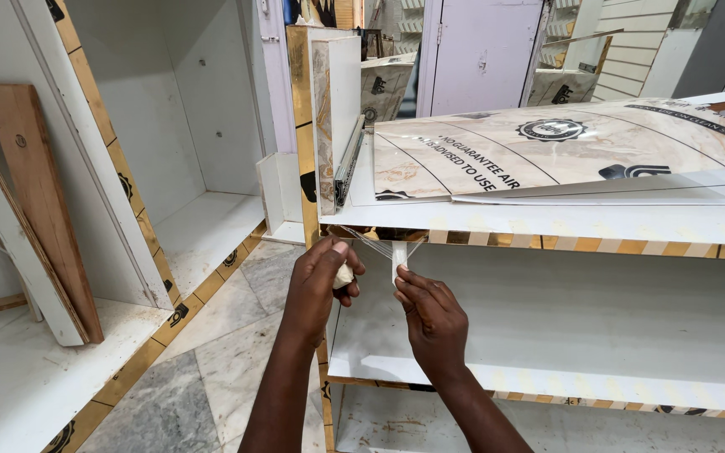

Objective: The person applies white edge tape to the front edges of a white wooden cabinet. They peel off the backing and press the tape along the edges of the top and middle shelves.

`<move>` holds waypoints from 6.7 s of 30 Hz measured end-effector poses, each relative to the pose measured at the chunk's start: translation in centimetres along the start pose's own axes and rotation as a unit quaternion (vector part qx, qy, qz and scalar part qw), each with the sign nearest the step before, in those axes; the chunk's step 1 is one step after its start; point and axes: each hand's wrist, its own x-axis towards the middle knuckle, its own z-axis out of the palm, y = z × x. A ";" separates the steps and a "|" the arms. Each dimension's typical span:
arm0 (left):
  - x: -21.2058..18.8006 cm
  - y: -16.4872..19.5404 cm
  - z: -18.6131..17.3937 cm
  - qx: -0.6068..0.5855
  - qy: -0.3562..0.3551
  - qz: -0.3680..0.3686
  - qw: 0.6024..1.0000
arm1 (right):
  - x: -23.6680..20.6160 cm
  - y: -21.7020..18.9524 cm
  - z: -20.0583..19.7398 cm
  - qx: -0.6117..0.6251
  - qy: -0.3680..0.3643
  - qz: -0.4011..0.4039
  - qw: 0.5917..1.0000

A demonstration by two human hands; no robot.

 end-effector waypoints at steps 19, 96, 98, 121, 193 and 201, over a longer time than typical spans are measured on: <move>-0.2 0.8 0.4 -0.009 -0.100 -0.026 0.995 | -2.1 2.1 -3.3 0.520 -0.086 0.349 0.775; -1.5 0.1 5.3 0.096 -0.066 0.169 0.979 | 7.1 5.2 0.9 0.701 0.094 0.486 0.514; -1.4 -0.3 5.3 0.150 -0.056 0.216 0.963 | 7.3 5.0 1.4 0.703 0.107 0.487 0.507; -0.6 -3.3 5.5 0.217 0.027 0.313 0.924 | 7.2 3.6 3.0 0.736 0.111 0.477 0.468; -0.7 -1.8 5.0 0.258 -0.036 0.256 0.931 | 6.7 4.5 2.2 0.693 0.128 0.442 0.555; -1.3 -0.4 4.8 0.215 -0.028 0.211 0.953 | 2.9 4.6 1.2 0.595 0.114 0.427 0.671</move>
